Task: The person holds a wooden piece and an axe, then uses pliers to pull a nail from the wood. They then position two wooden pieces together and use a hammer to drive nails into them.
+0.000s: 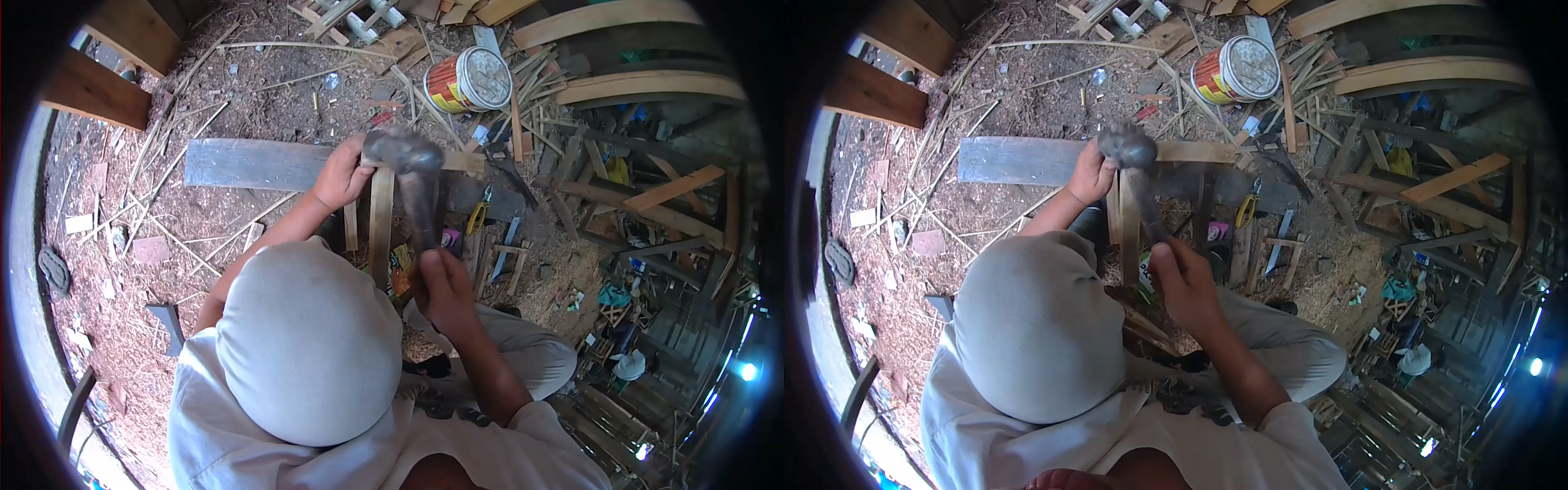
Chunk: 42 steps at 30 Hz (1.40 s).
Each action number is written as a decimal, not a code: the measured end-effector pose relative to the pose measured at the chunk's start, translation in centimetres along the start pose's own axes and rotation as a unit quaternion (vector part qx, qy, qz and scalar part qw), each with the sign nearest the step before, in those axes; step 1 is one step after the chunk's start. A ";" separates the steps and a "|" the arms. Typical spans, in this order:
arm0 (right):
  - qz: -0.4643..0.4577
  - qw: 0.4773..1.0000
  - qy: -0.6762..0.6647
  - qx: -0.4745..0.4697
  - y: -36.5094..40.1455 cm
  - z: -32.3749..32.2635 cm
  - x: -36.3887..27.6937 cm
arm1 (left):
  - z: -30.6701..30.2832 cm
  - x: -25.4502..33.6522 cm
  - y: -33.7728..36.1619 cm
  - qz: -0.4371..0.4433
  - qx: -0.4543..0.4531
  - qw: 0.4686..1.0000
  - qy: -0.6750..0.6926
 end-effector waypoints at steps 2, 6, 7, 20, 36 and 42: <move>-0.091 0.993 -0.035 0.062 1.4 0.0 -2.5 | 0.1 0.0 0.6 -0.042 0.030 0.999 0.016; -0.167 0.980 -0.058 0.091 2.0 -0.1 -3.6 | 0.3 0.6 0.3 -0.018 0.012 1.000 0.002; -0.146 0.986 0.001 0.075 1.4 -0.1 -2.3 | 0.3 0.1 0.4 -0.015 0.012 1.000 0.005; -0.197 0.975 0.048 0.096 0.2 -0.3 -1.1 | 0.4 0.6 0.0 -0.014 0.026 0.999 0.018; -0.043 0.997 0.041 0.039 -1.2 0.1 0.9 | 0.6 0.6 -0.5 -0.043 -0.040 0.998 0.026; -0.073 0.993 -0.068 0.057 1.6 -0.2 -2.2 | 0.2 0.4 0.1 -0.034 0.035 0.996 0.068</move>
Point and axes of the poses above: each hand's wrist, its own y-axis away from the middle knuckle, its own z-axis out of the palm, x = y × z, the point moved 2 cm from there along -y, towards the middle knuckle, and after that the axes turned 13 degrees about y, right-handed, at the moved point
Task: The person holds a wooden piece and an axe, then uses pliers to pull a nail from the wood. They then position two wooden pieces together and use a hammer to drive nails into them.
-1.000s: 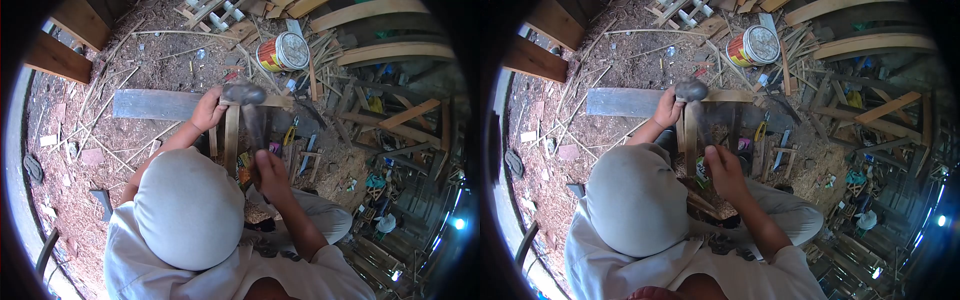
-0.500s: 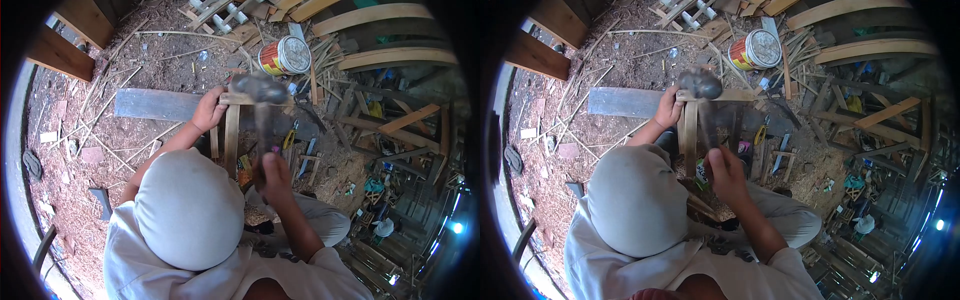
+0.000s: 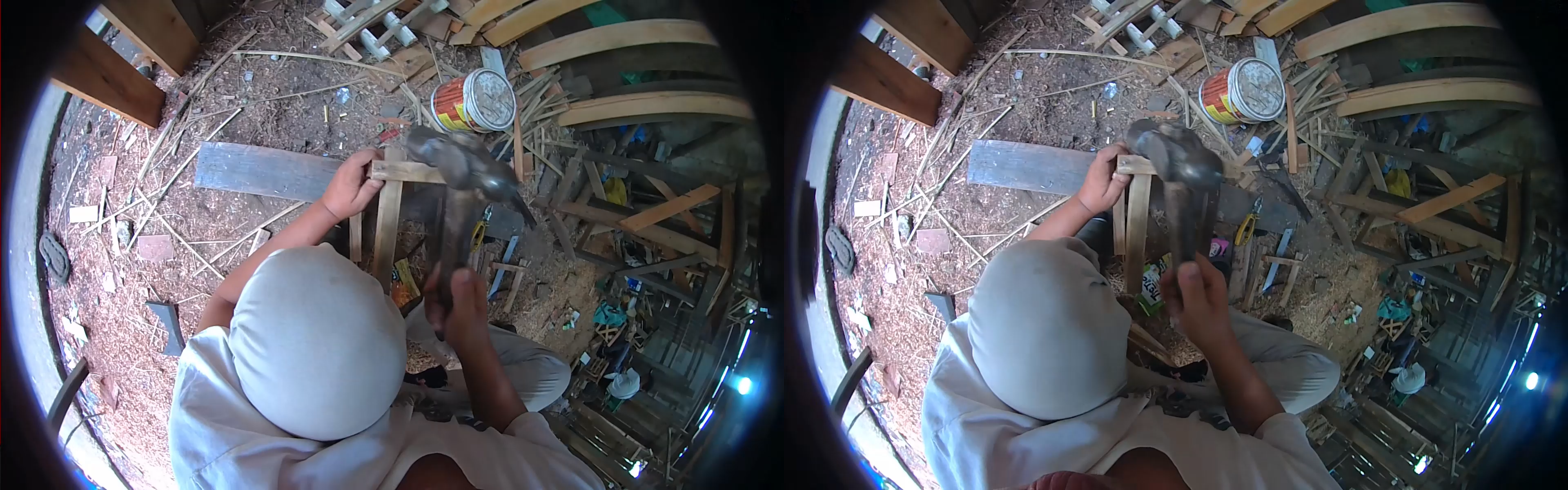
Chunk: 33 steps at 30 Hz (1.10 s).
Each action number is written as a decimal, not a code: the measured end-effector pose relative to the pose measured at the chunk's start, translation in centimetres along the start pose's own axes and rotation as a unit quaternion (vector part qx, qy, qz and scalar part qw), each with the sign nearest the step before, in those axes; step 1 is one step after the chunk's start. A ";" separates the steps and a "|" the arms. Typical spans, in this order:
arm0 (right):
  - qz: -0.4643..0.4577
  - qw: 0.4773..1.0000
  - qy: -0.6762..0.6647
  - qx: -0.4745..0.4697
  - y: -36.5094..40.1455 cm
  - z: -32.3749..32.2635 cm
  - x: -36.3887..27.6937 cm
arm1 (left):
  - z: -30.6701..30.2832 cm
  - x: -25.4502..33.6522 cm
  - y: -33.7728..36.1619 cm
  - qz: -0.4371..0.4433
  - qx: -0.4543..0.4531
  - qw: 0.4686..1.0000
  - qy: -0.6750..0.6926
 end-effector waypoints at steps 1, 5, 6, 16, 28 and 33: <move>-0.014 1.000 -0.007 0.012 0.2 -0.1 -0.2 | 0.1 -0.3 0.1 0.001 0.002 1.000 -0.003; 0.002 1.000 0.001 0.031 0.5 -0.6 -0.1 | 0.3 -0.7 0.0 0.007 -0.010 0.994 0.105; 0.003 1.000 0.003 0.030 0.5 -0.8 0.1 | -0.1 -0.3 -0.3 -0.023 -0.047 0.996 0.073; -0.008 1.000 0.016 0.025 0.3 -0.9 3.2 | -0.3 -0.6 -1.9 -0.111 -0.071 0.991 -0.034; -0.012 0.997 0.071 -0.008 -1.2 0.4 2.0 | 0.7 -2.9 -1.5 -0.033 0.002 0.997 -0.066; -0.072 0.993 -0.032 0.092 0.1 -1.1 0.6 | 0.6 -2.7 -1.3 -0.060 -0.015 0.993 -0.100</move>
Point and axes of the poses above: each hand's wrist, its own y-axis away from the middle knuckle, its own z-axis out of the palm, x = y × z, the point moved 2 cm from there along -y, towards the middle knuckle, and after that the axes turned 13 degrees about y, right-handed, at the moved point
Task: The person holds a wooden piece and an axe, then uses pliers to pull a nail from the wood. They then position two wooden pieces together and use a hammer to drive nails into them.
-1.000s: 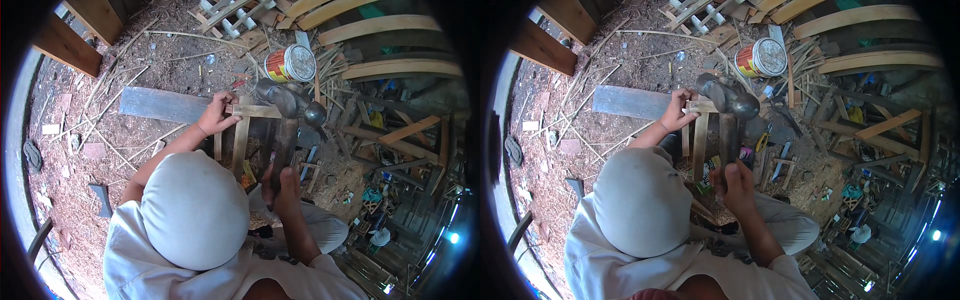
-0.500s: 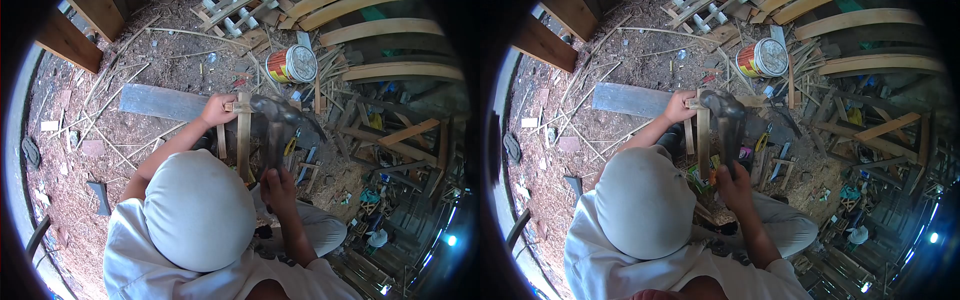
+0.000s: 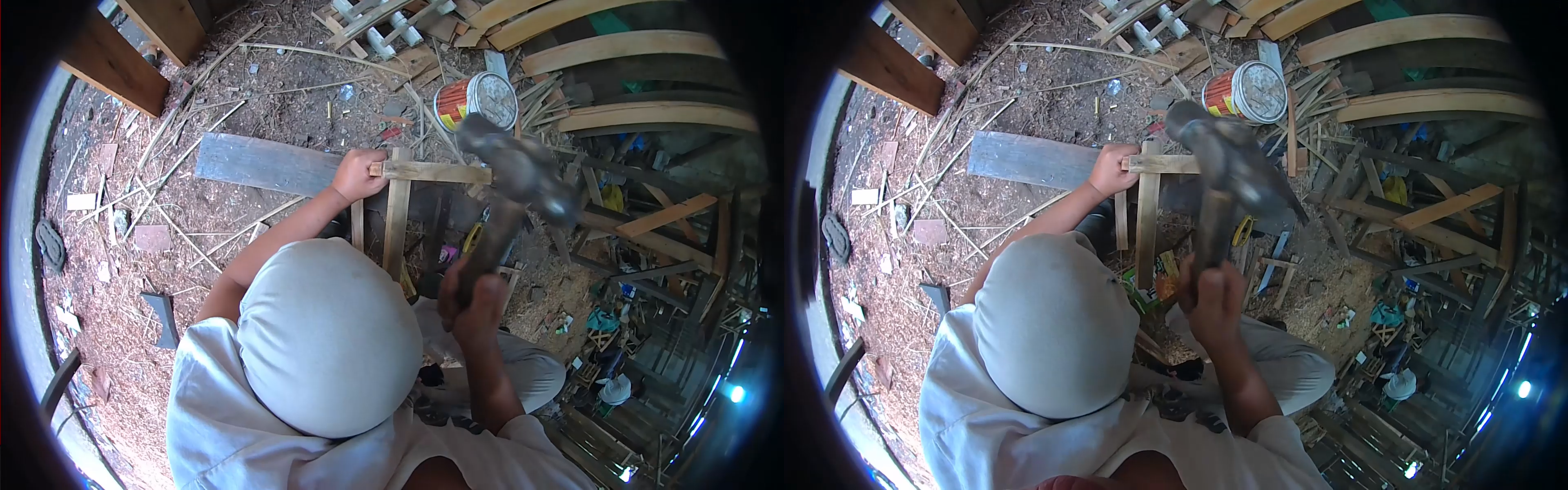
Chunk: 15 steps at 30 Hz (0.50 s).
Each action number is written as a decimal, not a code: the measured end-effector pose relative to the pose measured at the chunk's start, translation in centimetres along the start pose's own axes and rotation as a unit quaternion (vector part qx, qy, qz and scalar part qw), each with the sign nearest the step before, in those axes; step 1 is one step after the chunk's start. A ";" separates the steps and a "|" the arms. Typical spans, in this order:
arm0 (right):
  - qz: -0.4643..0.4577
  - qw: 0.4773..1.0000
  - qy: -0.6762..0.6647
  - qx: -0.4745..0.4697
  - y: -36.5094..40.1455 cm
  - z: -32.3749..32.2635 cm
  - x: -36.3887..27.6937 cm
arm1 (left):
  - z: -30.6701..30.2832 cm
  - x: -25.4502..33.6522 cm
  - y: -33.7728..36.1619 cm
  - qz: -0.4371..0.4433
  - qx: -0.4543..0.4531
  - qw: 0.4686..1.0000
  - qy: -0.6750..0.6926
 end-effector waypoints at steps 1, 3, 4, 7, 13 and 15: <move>-0.041 0.997 -0.039 -0.049 0.1 -0.3 -0.6 | 0.1 0.1 -0.1 0.007 0.008 1.000 0.002; -0.084 0.989 -0.077 -0.098 -0.2 -0.1 0.4 | 0.0 0.1 -0.1 -0.002 0.001 1.000 -0.004; -0.149 0.976 0.151 -0.045 -1.0 0.4 2.8 | 0.1 0.1 -0.2 -0.013 -0.006 1.000 -0.011; -0.060 0.964 0.256 -0.038 -1.1 1.2 4.3 | 0.3 0.2 -0.3 0.020 0.007 1.000 0.019; 0.028 0.995 0.026 -0.093 -0.1 -0.2 -1.1 | -0.1 0.6 -0.1 -0.004 0.017 1.000 0.002; -0.028 0.993 -0.051 -0.107 0.1 0.0 -1.7 | -0.2 0.4 -0.2 -0.007 0.017 1.000 0.005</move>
Point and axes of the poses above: each hand's wrist, its own y-axis away from the middle knuckle, its own z-axis out of the palm, x = y × z, the point moved 2 cm from there along -y, towards the middle knuckle, and after that the axes turned 13 degrees about y, right-handed, at the moved point
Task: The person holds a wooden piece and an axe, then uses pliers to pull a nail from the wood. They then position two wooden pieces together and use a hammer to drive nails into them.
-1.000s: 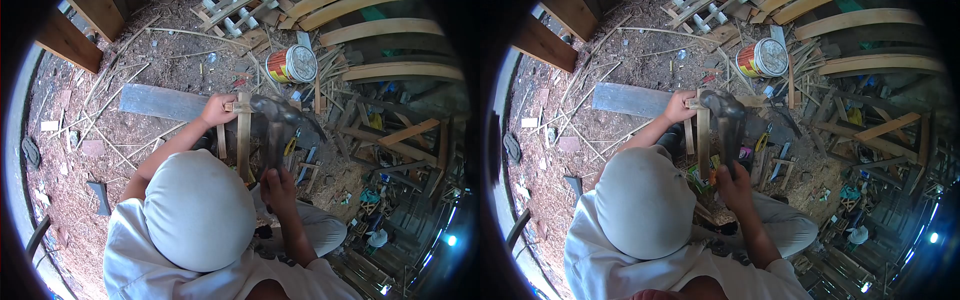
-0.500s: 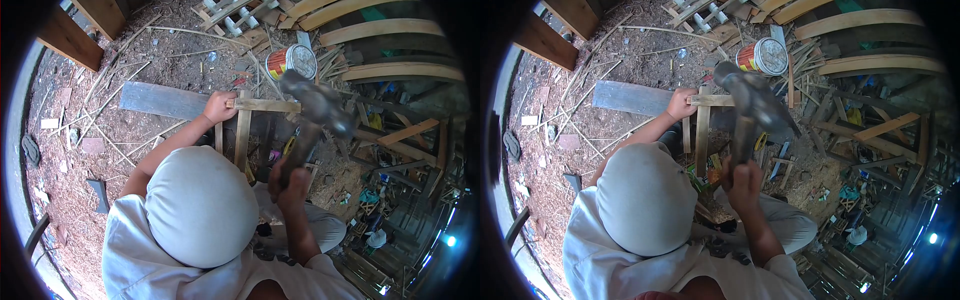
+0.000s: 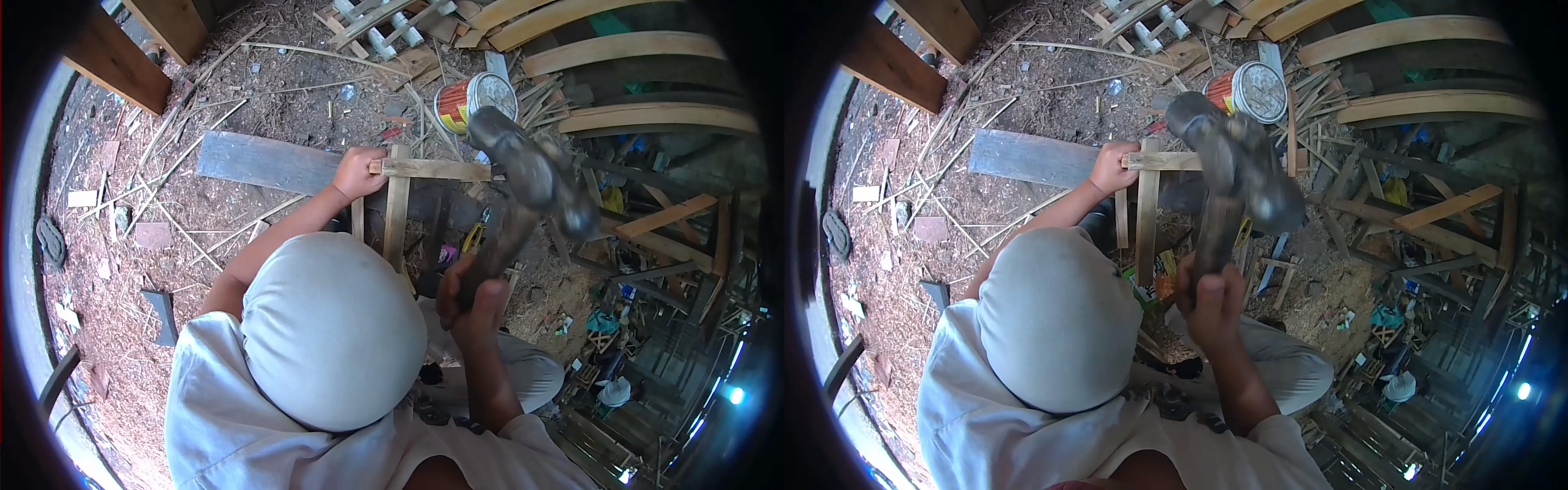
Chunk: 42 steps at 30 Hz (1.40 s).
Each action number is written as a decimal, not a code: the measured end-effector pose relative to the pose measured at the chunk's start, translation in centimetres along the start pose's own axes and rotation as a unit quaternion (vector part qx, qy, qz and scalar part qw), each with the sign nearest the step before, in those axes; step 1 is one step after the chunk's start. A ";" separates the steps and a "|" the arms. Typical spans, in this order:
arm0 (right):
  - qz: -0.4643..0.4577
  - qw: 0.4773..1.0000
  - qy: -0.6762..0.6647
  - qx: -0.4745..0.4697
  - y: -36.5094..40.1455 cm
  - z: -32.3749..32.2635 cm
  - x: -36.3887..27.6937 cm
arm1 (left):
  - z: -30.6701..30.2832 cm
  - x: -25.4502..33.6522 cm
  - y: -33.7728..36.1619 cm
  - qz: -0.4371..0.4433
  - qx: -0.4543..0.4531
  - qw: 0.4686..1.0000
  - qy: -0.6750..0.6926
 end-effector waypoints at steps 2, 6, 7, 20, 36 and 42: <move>-0.167 0.930 0.311 0.101 -0.1 0.5 1.1 | 0.2 -0.4 0.1 0.000 -0.008 1.000 -0.022; 0.073 0.974 0.211 -0.034 -1.7 0.4 5.6 | 0.3 0.5 -0.5 0.037 -0.001 0.999 0.012; 0.105 0.976 0.190 -0.012 -1.7 0.1 5.4 | 0.4 0.3 -0.6 0.040 -0.002 0.999 0.012; 0.121 0.982 0.146 0.011 -1.8 0.2 7.4 | 0.6 -0.1 -0.1 0.035 -0.012 0.999 0.002; 0.217 0.972 0.062 0.056 -0.5 0.8 3.6 | 0.5 -0.3 0.3 0.016 -0.009 0.999 -0.030; -0.081 0.993 0.065 0.057 -0.1 0.6 3.7 | 0.5 -0.2 0.0 0.011 -0.014 0.999 -0.029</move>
Point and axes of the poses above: each hand's wrist, its own y-axis away from the middle knuckle, its own z-axis out of the palm, x = y × z, the point moved 2 cm from there along -y, towards the middle knuckle, and after that the axes turned 13 degrees about y, right-handed, at the moved point
